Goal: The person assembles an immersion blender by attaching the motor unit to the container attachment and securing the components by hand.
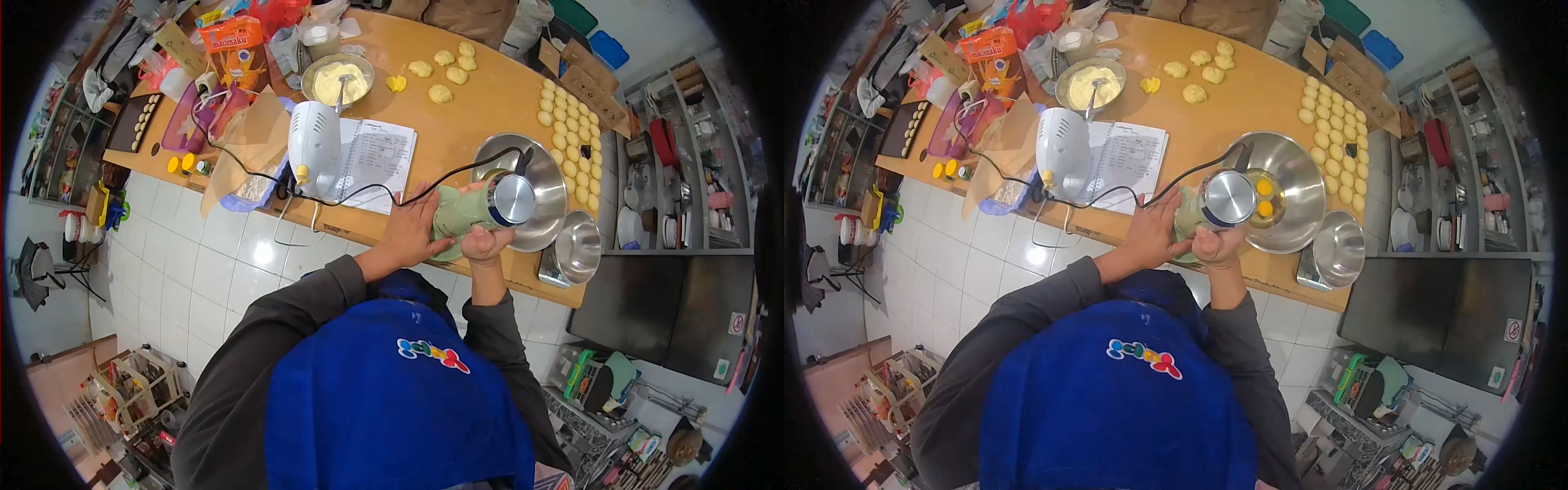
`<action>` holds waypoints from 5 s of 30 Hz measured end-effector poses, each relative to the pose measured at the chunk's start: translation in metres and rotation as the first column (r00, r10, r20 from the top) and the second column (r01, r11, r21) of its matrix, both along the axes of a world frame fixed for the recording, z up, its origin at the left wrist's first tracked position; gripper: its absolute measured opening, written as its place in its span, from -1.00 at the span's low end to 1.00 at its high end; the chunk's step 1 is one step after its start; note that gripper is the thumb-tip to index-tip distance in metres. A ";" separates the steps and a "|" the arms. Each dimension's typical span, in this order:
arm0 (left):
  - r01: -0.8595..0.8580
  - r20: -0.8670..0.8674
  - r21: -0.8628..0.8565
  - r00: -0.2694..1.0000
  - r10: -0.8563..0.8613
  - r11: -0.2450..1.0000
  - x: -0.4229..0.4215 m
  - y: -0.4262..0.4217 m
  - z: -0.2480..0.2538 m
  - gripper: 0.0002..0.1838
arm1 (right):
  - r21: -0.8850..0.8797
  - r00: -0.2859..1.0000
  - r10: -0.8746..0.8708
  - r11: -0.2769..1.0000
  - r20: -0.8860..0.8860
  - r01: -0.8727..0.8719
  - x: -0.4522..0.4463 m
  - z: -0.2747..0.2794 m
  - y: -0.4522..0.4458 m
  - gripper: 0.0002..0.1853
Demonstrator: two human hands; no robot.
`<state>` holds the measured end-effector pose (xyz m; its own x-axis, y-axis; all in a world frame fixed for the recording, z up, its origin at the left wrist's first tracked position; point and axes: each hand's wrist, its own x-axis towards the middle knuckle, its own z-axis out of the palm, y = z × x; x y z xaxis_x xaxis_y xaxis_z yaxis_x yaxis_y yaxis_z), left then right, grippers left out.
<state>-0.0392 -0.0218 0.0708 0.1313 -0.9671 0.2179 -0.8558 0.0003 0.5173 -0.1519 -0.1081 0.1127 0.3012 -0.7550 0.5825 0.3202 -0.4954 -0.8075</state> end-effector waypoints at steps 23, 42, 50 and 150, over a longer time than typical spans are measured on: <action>0.002 -0.010 -0.012 1.000 -0.002 1.000 0.000 -0.001 0.003 -0.06 | 0.043 0.999 -0.002 0.999 0.043 0.000 0.002 0.002 0.003 -0.34; 0.013 -0.016 -0.029 1.000 -0.013 1.000 0.002 -0.001 0.005 -0.08 | 0.002 1.000 0.007 1.000 -0.001 -0.007 -0.003 -0.005 0.000 -0.34; 0.013 -0.008 -0.024 1.000 -0.013 1.000 0.001 -0.001 0.001 -0.07 | 0.043 1.000 0.006 0.999 0.009 -0.006 -0.002 0.001 0.004 -0.33; 0.041 -0.029 -0.103 0.999 -0.044 0.994 0.003 -0.002 0.004 -0.09 | 0.135 0.999 -0.023 0.991 0.035 0.018 0.002 0.006 0.008 -0.32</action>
<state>-0.0360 -0.0238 0.0744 0.0984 -0.9449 0.3123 -0.8376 0.0908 0.5387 -0.1495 -0.0999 0.1189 0.2653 -0.8331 0.4853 0.3410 -0.3898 -0.8555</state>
